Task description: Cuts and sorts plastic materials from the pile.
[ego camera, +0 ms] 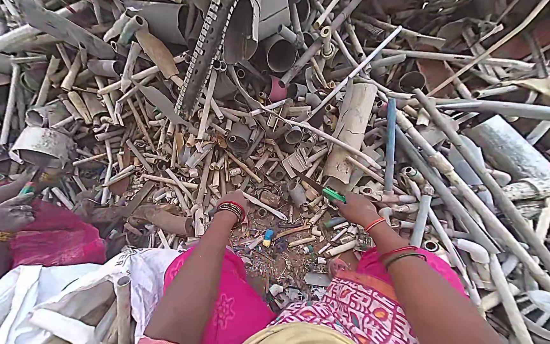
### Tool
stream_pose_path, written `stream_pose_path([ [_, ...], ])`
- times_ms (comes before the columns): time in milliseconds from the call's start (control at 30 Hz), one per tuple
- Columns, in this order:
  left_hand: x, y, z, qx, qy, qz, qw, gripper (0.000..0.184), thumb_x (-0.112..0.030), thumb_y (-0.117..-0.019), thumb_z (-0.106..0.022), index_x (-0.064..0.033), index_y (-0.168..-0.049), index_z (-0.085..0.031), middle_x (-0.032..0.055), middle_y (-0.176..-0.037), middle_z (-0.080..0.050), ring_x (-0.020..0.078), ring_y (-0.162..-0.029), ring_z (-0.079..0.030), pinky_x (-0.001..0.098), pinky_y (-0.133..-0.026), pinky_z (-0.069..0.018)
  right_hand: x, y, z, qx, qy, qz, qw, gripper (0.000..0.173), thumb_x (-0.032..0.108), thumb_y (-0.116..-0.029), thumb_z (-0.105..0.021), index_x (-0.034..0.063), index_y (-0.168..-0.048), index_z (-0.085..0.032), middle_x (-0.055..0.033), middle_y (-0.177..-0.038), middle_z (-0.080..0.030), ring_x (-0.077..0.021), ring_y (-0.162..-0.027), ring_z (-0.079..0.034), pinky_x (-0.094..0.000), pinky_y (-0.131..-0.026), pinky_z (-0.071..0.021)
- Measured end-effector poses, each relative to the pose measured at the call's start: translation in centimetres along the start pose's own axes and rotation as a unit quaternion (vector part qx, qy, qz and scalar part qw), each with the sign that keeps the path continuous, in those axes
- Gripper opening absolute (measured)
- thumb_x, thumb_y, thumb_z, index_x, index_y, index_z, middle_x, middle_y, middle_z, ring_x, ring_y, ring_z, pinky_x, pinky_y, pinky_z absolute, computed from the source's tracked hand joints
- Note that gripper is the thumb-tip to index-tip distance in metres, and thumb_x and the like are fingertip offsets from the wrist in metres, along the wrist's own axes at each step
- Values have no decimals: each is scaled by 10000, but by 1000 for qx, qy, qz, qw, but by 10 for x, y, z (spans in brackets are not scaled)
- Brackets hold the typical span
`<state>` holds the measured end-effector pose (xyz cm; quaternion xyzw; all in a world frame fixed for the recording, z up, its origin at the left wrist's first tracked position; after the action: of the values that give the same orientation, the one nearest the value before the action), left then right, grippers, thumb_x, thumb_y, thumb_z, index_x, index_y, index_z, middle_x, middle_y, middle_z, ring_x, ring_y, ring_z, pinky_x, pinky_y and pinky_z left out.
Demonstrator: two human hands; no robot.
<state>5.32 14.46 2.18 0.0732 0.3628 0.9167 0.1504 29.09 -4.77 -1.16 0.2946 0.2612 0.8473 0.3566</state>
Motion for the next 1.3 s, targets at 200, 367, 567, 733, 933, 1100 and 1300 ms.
stream_pose_path([
  [200,-10,-36,18,-86,72,23,993,468,-289,-1089,-477,20,-1441,-492,297,-1372,-580,446,-1292,-569,632,-1047,-444,30,-58,-46,48,47,9,998,465,372,-1058,-539,-1,-1333,-568,-251,-1283,-632,-397,-1240,-606,-597,-1001,-467],
  [367,-45,-23,9,-19,22,-52,998,448,-268,-1092,-478,6,-1446,-495,272,-1416,-550,432,-1322,-542,598,-1044,-456,54,-118,-109,70,-7,47,996,437,307,-1040,-565,-24,-1326,-591,-265,-1293,-631,-403,-1247,-601,-590,-1028,-454],
  [567,-78,55,-25,210,-84,-251,941,437,-81,-1072,-468,66,-1481,-420,300,-1469,-484,449,-1398,-443,569,-1096,-391,82,-148,-201,179,-50,21,982,539,125,-1015,-585,-30,-1509,-435,-252,-1545,-460,-373,-1427,-467,-516,-1176,-363],
  [733,-53,87,-20,151,-75,-296,940,351,32,-1028,-449,97,-1362,-535,310,-1319,-602,454,-1278,-562,534,-1007,-465,84,-186,-242,198,-19,42,979,601,54,-953,-622,-20,-1517,-427,-268,-1584,-385,-399,-1393,-493,-543,-1133,-415],
  [933,-32,87,-35,5,-76,-269,960,281,12,-986,-519,83,-1217,-664,270,-1152,-701,415,-1135,-664,485,-887,-526,94,-210,-247,237,53,50,969,559,74,-971,-634,-41,-1489,-457,-284,-1546,-427,-402,-1413,-466,-532,-1162,-378],
  [1100,-29,71,-23,227,-92,-236,941,405,14,-1041,-447,99,-1437,-448,327,-1432,-507,469,-1370,-468,567,-1061,-414,105,-194,-233,212,37,9,977,501,124,-999,-614,-53,-1450,-488,-276,-1479,-507,-379,-1399,-491,-517,-1152,-390],
  [1300,-23,45,-12,207,-79,-135,966,384,-81,-1032,-532,77,-1381,-522,284,-1422,-538,443,-1364,-494,606,-1033,-453,112,-147,-172,98,-164,-22,981,379,65,-941,-675,-67,-1286,-585,-242,-1168,-650,-317,-1032,-650,-478,-932,-512],
])
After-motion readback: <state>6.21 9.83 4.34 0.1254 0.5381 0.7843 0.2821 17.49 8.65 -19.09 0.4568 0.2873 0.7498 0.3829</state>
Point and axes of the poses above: each hand's wrist, its own y-axis away from the middle knuckle, its own z-axis out of the back of the hand, x = y × z, the point moved 2 cm from there along -y, towards the middle knuckle
